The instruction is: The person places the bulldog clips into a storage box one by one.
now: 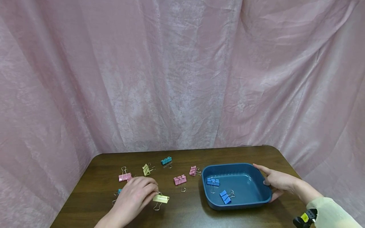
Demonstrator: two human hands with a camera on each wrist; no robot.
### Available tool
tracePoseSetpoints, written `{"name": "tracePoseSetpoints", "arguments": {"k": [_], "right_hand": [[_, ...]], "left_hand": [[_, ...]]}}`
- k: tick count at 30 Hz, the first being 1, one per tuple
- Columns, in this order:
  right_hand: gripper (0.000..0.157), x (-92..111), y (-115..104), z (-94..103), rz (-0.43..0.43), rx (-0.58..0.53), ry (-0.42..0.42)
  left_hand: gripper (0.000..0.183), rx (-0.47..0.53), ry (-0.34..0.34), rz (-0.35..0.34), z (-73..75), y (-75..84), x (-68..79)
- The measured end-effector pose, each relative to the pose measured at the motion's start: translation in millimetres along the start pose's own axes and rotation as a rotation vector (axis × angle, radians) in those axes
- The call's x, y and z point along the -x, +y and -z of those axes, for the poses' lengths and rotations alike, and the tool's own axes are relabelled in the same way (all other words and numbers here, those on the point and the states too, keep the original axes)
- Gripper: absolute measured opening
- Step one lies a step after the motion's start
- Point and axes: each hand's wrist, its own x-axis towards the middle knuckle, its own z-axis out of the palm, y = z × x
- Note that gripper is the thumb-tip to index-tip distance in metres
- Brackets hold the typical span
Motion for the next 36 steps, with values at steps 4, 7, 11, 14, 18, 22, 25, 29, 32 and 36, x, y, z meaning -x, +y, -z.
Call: {"name": "tracePoseSetpoints", "arguments": {"k": [4, 7, 11, 14, 18, 22, 25, 29, 32, 36], "right_hand": [[0.081, -1, 0, 0.4, 0.000, -0.012, -0.001], [0.081, -1, -1, 0.4, -0.003, -0.004, 0.002], [0.080, 0, -2, 0.1, -0.012, 0.010, 0.009], [0.080, 0, -2, 0.2, -0.015, 0.012, 0.006], [0.081, 1, -2, 0.3, -0.015, 0.019, 0.009], [0.081, 1, -2, 0.7, -0.013, 0.019, 0.008], [0.081, 1, -2, 1.0, -0.008, 0.014, -0.001], [0.080, 0, -2, 1.0, -0.003, 0.022, -0.003], [0.080, 0, -1, 0.7, -0.002, 0.023, -0.004], [0.081, 0, -2, 0.5, 0.001, 0.015, -0.005]], "left_hand": [[0.006, 0.002, 0.012, -0.008, -0.1, 0.5, -3.5], [0.006, 0.006, 0.025, -0.015, 0.1, 1.2, -5.8], [0.006, 0.013, 0.040, -0.023, 0.4, 1.8, -8.0], [0.007, 0.014, 0.044, -0.024, 0.5, 1.7, -9.5], [0.007, 0.014, 0.044, -0.023, 0.7, 1.9, -12.3], [0.007, 0.024, 0.049, -0.026, 0.9, 3.1, -16.1], [0.008, 0.028, 0.053, -0.030, 1.2, 3.7, -18.6], [0.008, 0.028, 0.052, -0.031, 1.4, 4.1, -20.6], [0.009, 0.027, 0.049, -0.031, 1.3, 4.2, -21.3], [0.008, 0.028, 0.054, -0.034, 1.2, 4.3, -22.6]]}}
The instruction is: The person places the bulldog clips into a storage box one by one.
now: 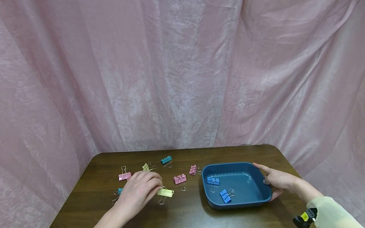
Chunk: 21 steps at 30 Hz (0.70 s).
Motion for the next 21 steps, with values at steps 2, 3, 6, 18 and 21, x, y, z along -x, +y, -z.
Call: {"name": "tracePoseSetpoints", "arguments": {"k": [2, 3, 6, 18, 21], "right_hand": [[0.081, 0, 0, 0.0, -0.002, 0.000, 0.003], [0.081, 0, 0, 0.2, -0.004, 0.002, 0.007], [0.081, 0, 0, 0.3, -0.002, 0.009, 0.008], [0.080, 1, 0, -0.6, -0.004, 0.021, 0.023], [0.080, 1, 0, -0.9, -0.005, 0.022, 0.027]], "left_hand": [[0.007, 0.001, 0.007, -0.004, 0.0, 0.0, -1.1], [0.007, 0.001, 0.010, -0.006, -0.1, 0.0, -1.8], [0.007, 0.000, 0.018, -0.012, -0.5, 0.1, -4.0], [0.008, 0.006, 0.034, -0.007, -3.5, 0.1, -11.3], [0.007, 0.001, 0.033, -0.008, -5.1, 0.3, -14.7]]}}
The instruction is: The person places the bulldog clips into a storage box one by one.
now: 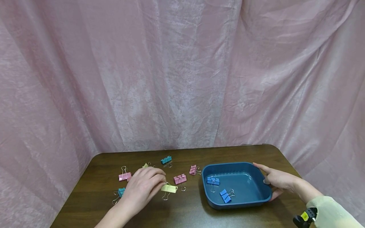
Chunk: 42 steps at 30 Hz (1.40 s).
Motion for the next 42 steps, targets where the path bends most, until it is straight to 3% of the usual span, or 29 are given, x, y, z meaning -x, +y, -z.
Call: {"name": "tracePoseSetpoints", "arguments": {"k": [8, 28, 42], "right_hand": [[0.080, -2, 1, -0.2, 0.008, -0.012, -0.011], [0.080, -4, 2, 0.1, 0.002, -0.010, 0.004], [0.080, -2, 1, 0.0, -0.002, 0.008, 0.012]], "left_hand": [[0.008, -0.008, -0.039, 0.015, -3.0, 2.3, -8.5], [0.011, 0.027, 0.010, -0.011, -9.1, 7.7, -25.6], [0.009, 0.019, -0.011, 0.002, -14.9, 12.3, -38.0]]}}
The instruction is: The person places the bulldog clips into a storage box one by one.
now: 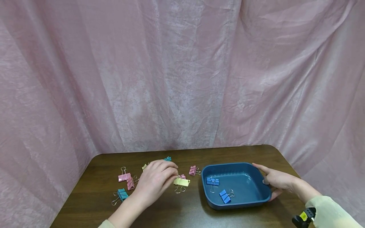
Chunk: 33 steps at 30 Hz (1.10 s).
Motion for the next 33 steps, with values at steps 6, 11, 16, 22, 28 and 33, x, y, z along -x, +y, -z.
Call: {"name": "tracePoseSetpoints", "arguments": {"k": [6, 11, 16, 22, 28, 33], "right_hand": [[0.081, 1, 0, -0.4, 0.002, 0.020, 0.002], [0.081, 1, -1, -0.2, 0.010, 0.026, -0.004], [0.081, 1, -1, -0.5, 0.015, 0.027, -0.011], [0.080, 2, -1, -1.2, -0.001, 0.017, 0.000], [0.078, 1, -1, -0.3, 0.001, -0.002, -0.015], [0.078, -1, 0, -0.4, 0.001, -0.014, -0.013]], "left_hand": [[0.009, 0.001, 0.001, -0.009, -4.6, 1.8, -5.1], [0.008, 0.009, 0.004, -0.011, -9.3, 3.8, -9.6], [0.008, 0.007, -0.003, -0.016, -12.6, 7.4, -15.0], [0.008, 0.013, 0.000, -0.021, -17.2, 9.7, -19.4], [0.010, 0.016, 0.006, -0.020, -25.0, 11.7, -23.4], [0.010, 0.034, -0.007, -0.017, -29.5, 16.1, -28.7]]}}
